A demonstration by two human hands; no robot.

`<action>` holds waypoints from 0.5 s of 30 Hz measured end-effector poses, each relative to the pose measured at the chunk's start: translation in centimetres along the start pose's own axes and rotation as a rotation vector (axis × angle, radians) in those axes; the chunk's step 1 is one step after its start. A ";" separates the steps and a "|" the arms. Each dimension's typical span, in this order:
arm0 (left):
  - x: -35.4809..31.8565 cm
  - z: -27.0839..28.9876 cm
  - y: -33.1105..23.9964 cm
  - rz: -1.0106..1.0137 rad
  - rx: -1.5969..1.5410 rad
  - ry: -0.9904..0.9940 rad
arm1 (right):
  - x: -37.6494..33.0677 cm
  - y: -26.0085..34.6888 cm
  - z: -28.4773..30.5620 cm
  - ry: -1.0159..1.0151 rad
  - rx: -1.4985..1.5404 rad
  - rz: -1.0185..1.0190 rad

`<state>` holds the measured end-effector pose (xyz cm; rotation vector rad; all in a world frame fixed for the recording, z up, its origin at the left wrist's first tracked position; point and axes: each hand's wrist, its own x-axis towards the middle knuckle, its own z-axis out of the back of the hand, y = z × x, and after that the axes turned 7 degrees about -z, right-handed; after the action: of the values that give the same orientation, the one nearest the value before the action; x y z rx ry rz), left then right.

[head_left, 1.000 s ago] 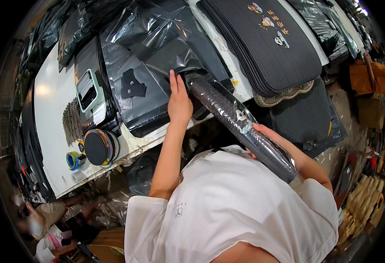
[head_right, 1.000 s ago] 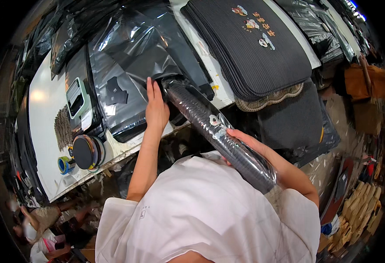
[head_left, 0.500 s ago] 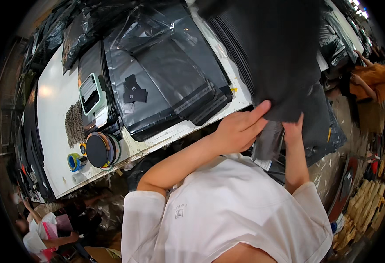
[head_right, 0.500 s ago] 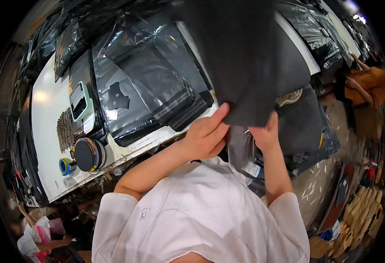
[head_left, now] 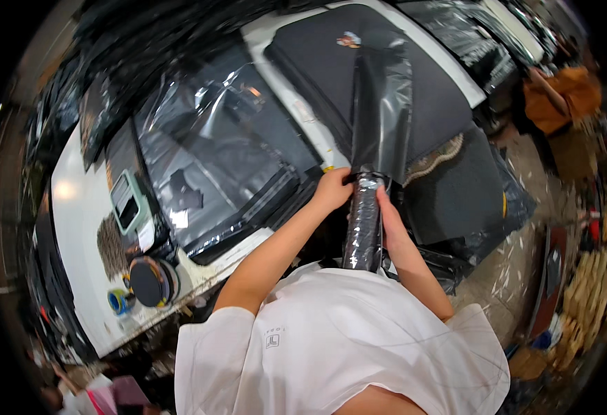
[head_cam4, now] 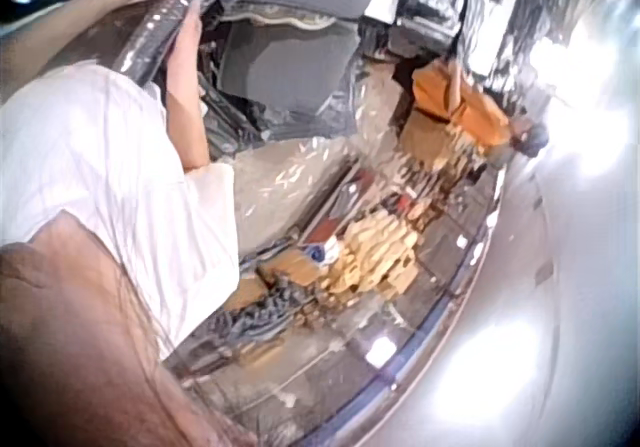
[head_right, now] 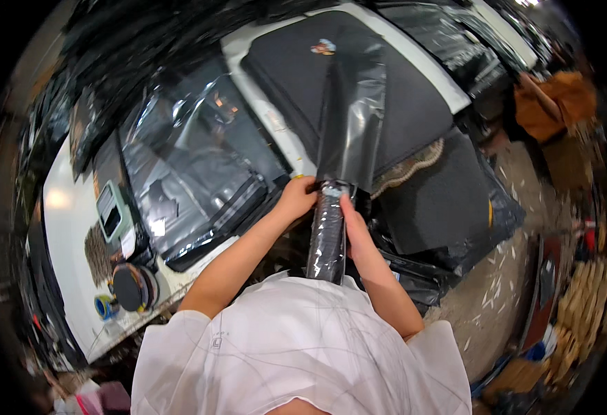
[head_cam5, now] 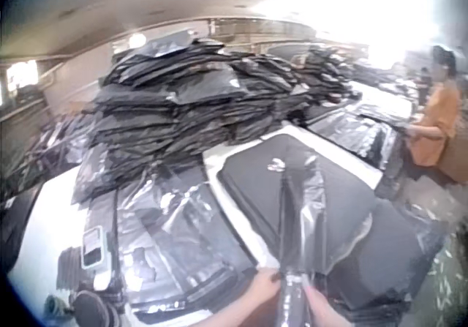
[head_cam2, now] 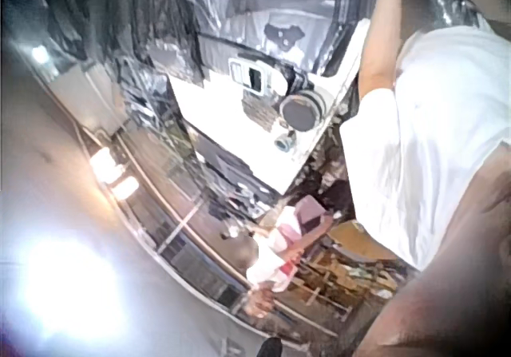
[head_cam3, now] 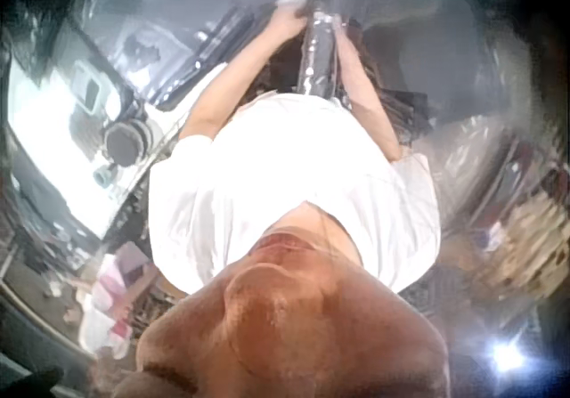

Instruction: The person picks up a floor mat from a stack, rolls it up, inserts it into a plastic bag, and then peels and applies a shipping label to the bag.

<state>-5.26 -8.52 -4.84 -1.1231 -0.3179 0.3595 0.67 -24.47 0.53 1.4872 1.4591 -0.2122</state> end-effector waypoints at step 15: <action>-3.1 6.7 -6.7 0.226 -0.098 0.847 | -4.2 2.3 6.9 0.259 -0.639 0.072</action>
<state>-10.12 -6.97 3.75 -1.3093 0.5452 0.0412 4.89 -31.65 1.29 1.0581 1.4827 0.4708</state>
